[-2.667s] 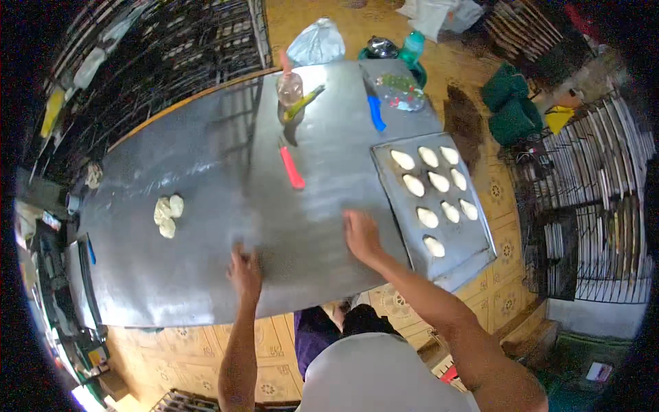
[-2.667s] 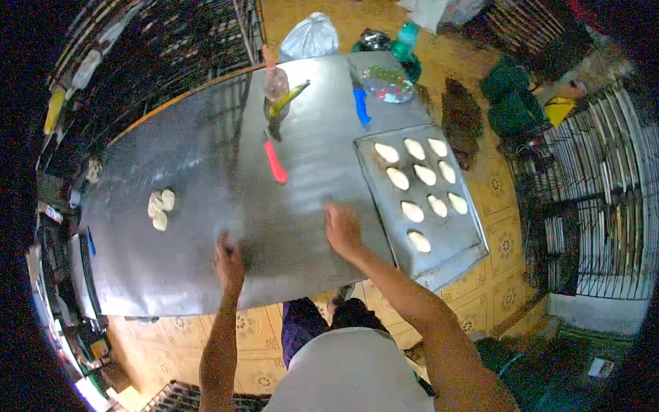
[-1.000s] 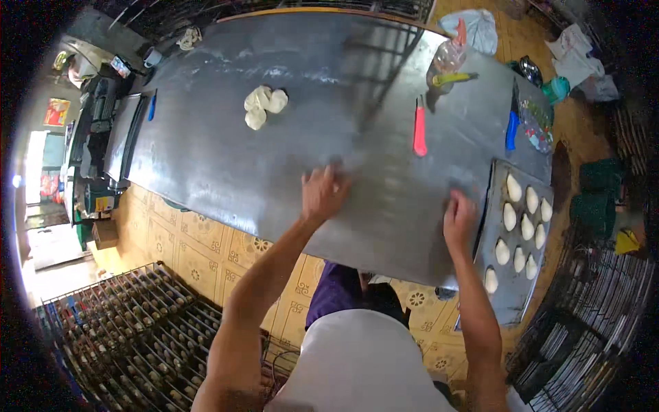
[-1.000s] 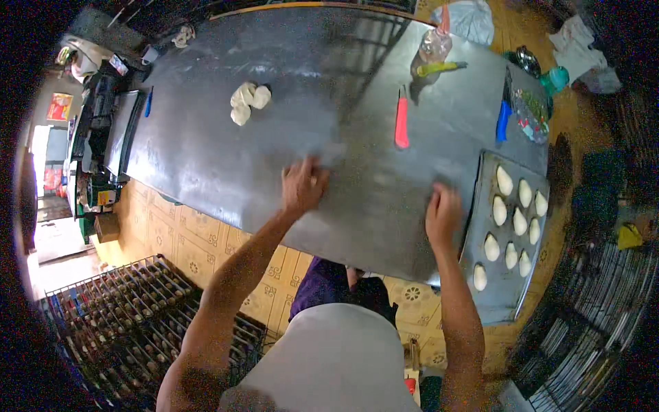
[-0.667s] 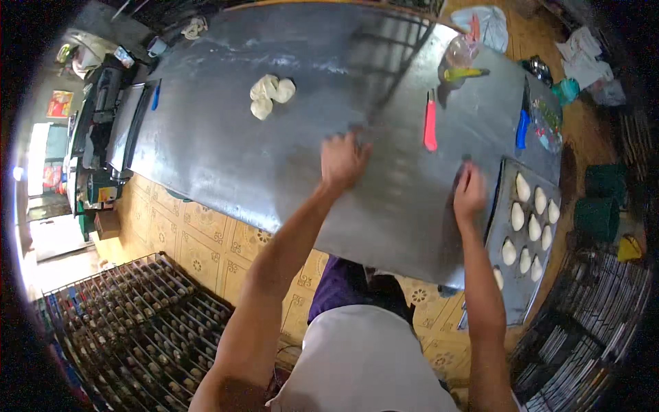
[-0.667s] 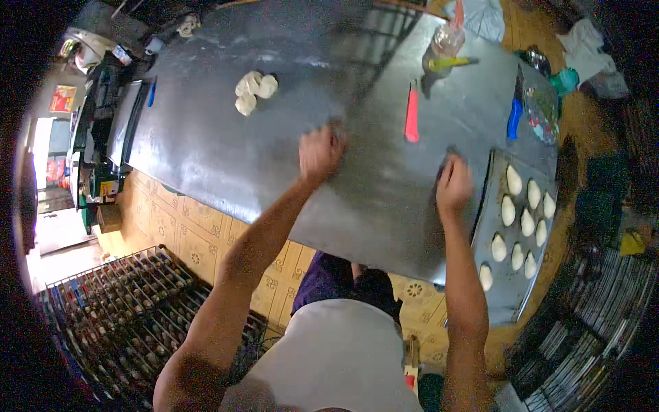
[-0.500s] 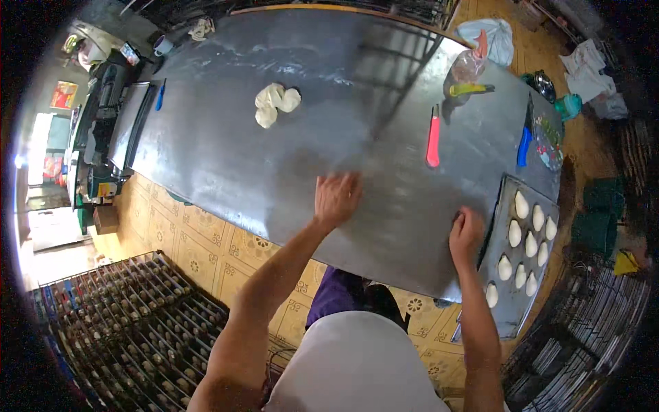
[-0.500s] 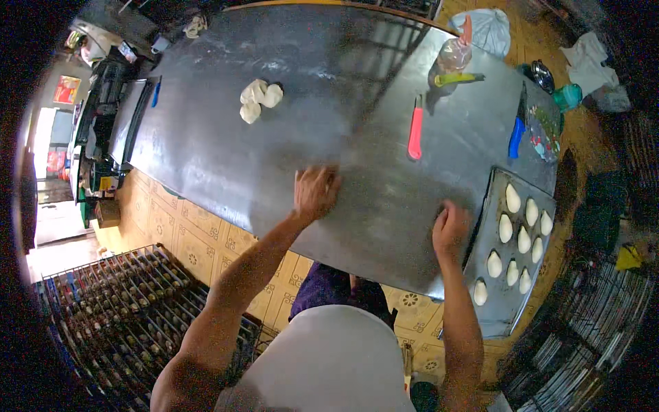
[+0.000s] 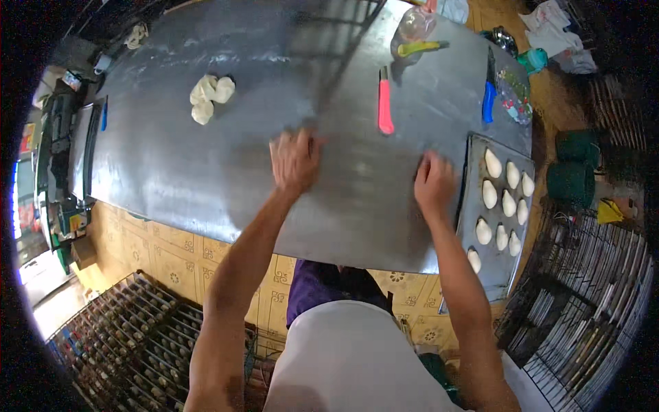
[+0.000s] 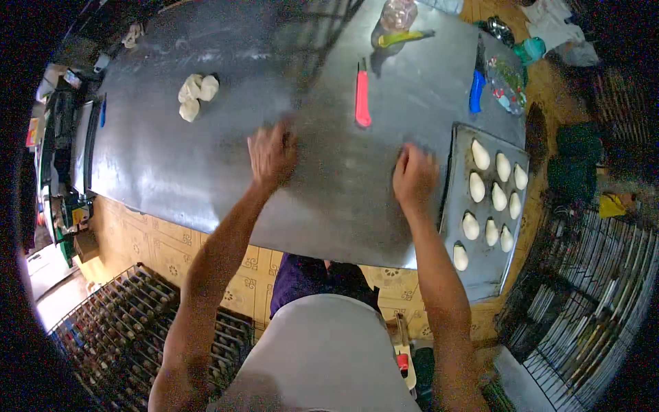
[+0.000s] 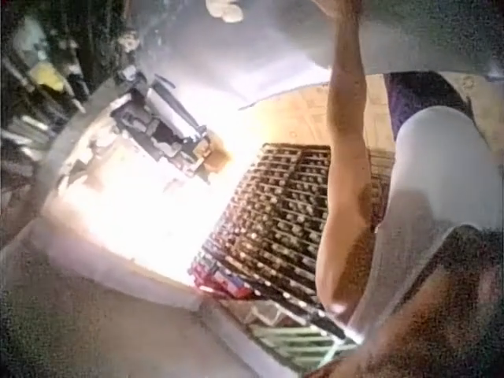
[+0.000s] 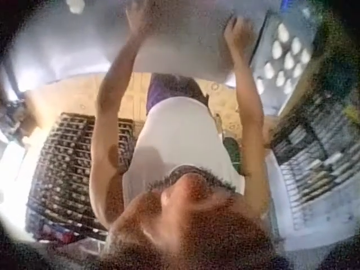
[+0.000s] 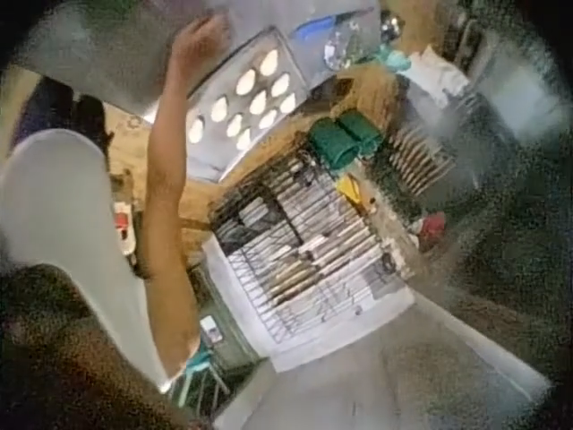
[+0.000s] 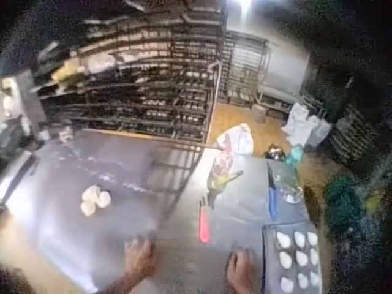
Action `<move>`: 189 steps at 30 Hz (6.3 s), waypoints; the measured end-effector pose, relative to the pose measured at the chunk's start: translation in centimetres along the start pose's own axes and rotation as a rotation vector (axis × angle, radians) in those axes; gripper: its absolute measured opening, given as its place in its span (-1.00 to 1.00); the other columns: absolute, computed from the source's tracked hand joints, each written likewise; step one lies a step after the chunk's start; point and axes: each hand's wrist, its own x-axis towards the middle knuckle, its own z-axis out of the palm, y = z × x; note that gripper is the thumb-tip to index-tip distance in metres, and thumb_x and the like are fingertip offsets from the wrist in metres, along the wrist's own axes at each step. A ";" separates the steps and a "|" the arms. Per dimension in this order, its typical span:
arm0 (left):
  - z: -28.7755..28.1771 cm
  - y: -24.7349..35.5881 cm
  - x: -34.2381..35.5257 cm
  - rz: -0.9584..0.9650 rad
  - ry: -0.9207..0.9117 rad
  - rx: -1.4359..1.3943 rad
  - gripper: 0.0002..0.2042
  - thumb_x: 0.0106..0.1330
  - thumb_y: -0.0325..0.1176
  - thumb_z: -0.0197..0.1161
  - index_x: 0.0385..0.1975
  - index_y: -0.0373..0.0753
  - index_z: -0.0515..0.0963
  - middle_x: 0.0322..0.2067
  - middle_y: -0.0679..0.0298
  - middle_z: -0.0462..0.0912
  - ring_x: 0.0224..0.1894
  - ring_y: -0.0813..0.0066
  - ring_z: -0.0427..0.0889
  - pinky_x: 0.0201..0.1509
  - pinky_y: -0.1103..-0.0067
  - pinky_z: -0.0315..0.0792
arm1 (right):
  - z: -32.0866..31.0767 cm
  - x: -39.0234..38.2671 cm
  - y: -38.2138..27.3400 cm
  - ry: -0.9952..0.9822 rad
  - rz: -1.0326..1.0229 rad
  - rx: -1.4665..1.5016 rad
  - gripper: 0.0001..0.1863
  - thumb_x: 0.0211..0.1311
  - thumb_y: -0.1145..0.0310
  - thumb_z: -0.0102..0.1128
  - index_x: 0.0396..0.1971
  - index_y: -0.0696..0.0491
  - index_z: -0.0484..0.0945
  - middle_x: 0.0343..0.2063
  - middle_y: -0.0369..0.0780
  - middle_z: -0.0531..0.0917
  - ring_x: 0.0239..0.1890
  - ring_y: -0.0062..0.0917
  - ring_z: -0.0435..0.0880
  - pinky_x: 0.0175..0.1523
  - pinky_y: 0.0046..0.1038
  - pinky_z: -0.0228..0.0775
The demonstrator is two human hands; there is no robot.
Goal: Shape portions of dough into rolls, score them with a knife, and place them on a baking sheet for the rack.
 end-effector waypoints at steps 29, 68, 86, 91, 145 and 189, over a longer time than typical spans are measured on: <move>1.6 2.1 3.8 -0.027 0.034 -0.175 -0.76 0.34 -0.20 0.40 -0.04 -0.03 0.68 -0.40 0.41 0.69 -0.14 0.26 0.59 0.01 0.25 0.34 | 1.8 5.9 -0.3 0.212 -0.045 -0.046 -0.84 0.36 0.38 0.29 -0.12 0.04 0.67 -0.32 -0.14 0.71 -0.21 -0.14 0.69 -0.15 -0.13 0.50; -0.7 -0.7 -3.6 0.700 -0.199 0.196 -0.61 0.58 -0.23 0.05 0.26 -0.30 0.50 0.18 0.14 0.65 0.31 0.08 0.53 0.38 0.07 0.33 | -2.7 -5.8 2.2 0.089 -0.031 0.317 -0.61 0.35 0.43 0.27 0.15 0.14 0.56 0.01 -0.01 0.61 0.06 -0.01 0.59 0.16 -0.12 0.49; 3.4 40.4 -22.2 -0.641 -0.928 -1.279 -0.66 0.53 -0.36 0.27 0.22 -0.31 0.49 0.01 0.18 0.64 -0.02 0.42 0.65 0.08 0.50 0.60 | -20.9 -28.1 21.0 0.107 0.583 0.783 -0.53 0.42 0.40 0.29 0.27 0.21 0.52 0.12 0.10 0.67 0.10 -0.02 0.70 0.15 -0.11 0.59; 4.3 50.6 -22.7 -0.380 -0.942 -1.189 -0.60 0.51 -0.26 0.26 0.25 -0.30 0.50 -0.09 0.22 0.69 -0.21 0.44 0.66 -0.08 0.52 0.58 | -25.1 -28.9 22.3 0.112 0.362 0.565 -0.64 0.55 0.39 0.13 0.24 0.17 0.60 0.10 -0.03 0.70 0.08 -0.34 0.72 0.14 -0.33 0.59; 7.3 23.1 2.3 -0.248 -0.536 -0.889 -0.70 0.50 -0.43 0.24 0.17 -0.31 0.63 -0.04 0.06 0.77 -0.08 0.27 0.73 0.02 0.38 0.60 | -12.4 -3.2 8.7 -0.357 0.902 0.978 -0.58 0.66 0.23 0.01 0.33 0.11 0.45 -0.54 -0.32 0.53 -0.63 -0.69 0.45 -0.52 -0.47 0.38; 15.4 43.8 6.3 0.566 -0.182 -0.404 -0.62 0.21 -0.20 0.43 0.06 0.00 0.65 -0.03 0.35 0.68 0.04 0.21 0.58 0.13 0.22 0.36 | -18.8 0.6 24.1 -0.244 0.423 0.198 -0.55 0.49 0.38 0.11 0.34 -0.10 0.54 -0.23 0.14 0.70 -0.19 0.13 0.69 -0.12 0.04 0.50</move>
